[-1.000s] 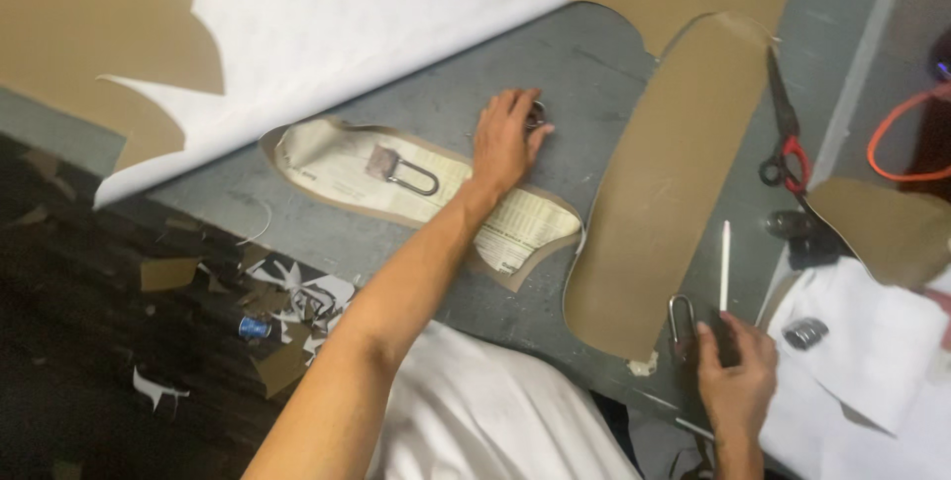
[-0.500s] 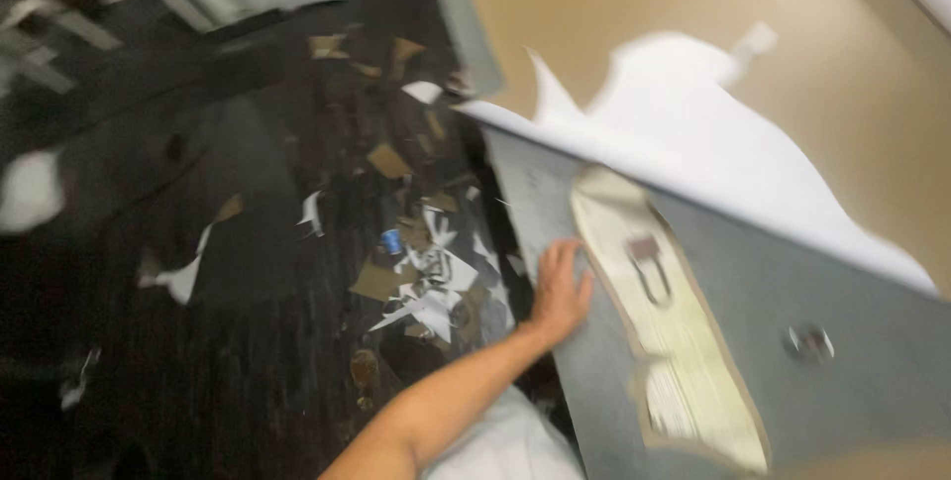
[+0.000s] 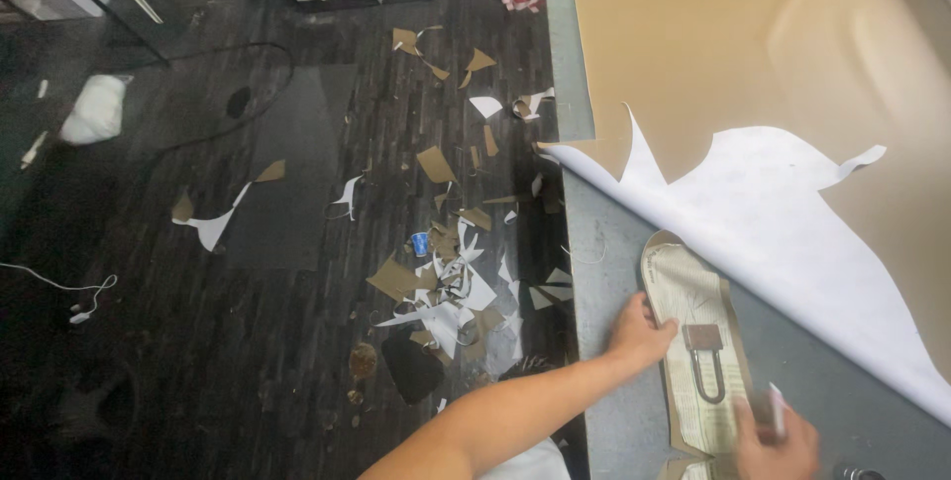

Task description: The person uses shears to cut a large sheet of cardboard along a pattern, then places a white paper template on the cut piece and trims the cardboard to match the template shape. The person uses a white marker to mark the cardboard and secures the template with weights.

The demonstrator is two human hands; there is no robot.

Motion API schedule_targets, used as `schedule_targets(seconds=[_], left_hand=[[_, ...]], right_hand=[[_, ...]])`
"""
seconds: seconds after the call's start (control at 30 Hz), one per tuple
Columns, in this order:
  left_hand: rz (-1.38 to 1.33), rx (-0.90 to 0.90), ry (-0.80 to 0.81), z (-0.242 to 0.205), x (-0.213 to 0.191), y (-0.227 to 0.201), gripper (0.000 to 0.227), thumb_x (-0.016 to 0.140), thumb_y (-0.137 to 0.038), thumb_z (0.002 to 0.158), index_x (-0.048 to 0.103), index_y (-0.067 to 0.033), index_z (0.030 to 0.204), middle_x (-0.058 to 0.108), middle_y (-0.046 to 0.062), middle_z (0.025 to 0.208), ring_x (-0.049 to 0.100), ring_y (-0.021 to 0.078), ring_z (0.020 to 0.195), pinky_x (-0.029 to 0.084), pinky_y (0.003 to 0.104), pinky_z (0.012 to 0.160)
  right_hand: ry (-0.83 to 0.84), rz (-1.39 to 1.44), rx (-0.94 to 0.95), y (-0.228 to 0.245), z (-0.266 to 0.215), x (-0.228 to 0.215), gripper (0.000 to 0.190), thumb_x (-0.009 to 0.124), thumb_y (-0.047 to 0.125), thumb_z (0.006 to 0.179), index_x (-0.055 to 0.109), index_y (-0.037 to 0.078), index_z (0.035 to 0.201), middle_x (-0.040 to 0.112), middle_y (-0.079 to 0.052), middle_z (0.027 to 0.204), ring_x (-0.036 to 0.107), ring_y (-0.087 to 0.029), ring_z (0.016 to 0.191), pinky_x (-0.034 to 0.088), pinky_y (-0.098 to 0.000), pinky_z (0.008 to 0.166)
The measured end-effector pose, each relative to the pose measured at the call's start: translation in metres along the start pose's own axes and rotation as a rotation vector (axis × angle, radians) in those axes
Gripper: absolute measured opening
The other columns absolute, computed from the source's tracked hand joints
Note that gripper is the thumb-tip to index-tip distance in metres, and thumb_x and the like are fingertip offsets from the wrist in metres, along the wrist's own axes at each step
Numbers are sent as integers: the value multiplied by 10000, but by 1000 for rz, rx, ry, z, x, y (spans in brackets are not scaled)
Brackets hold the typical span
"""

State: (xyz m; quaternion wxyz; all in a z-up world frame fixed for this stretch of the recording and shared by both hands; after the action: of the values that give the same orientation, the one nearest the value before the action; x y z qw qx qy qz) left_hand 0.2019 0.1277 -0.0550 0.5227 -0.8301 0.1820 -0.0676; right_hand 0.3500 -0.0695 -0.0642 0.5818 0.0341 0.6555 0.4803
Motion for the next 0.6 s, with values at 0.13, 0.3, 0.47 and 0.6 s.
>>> schedule_targets(seconds=[0.13,0.3,0.47,0.6], left_hand=[[184,127,145,-17,-9,-16,579,714,-255,875,482,-23,1352,653,246,1241,630,417,1159,499,487,983],[333,57,236,-6,-11,-24,595,672,-210,911,438,-41,1431,615,299,1238,588,479,1169,480,520,999],[237,205,388,-2,-11,-21,607,602,-134,907,416,-18,1473,650,287,1278,617,457,1204,498,487,1005],[227,351,602,-3,10,-36,683,558,-84,945,287,-10,1568,606,306,1356,598,433,1263,480,474,1049]], right_hand=[[80,-211,-99,64,12,23,655,835,435,833,707,30,1333,625,-239,1169,650,-359,1010,527,-445,900],[77,-236,-156,118,18,34,564,773,405,854,699,37,1275,637,-184,1157,606,-368,1105,501,-445,930],[44,-342,150,125,9,15,566,777,435,806,718,39,1206,667,-149,1076,625,-348,1058,505,-439,898],[-197,-382,445,88,-22,-27,605,796,465,811,716,12,1205,674,-181,1092,650,-371,1031,514,-470,883]])
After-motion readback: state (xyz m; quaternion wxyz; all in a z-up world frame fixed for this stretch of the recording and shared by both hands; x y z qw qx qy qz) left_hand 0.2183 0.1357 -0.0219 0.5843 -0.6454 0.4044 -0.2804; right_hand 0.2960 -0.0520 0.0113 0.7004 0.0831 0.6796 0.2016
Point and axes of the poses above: each hand's wrist, its own z-axis towards the middle knuckle, its own x-axis out of the palm, y = z × x, the point moved 2 cm from there along z, towards the middle knuckle
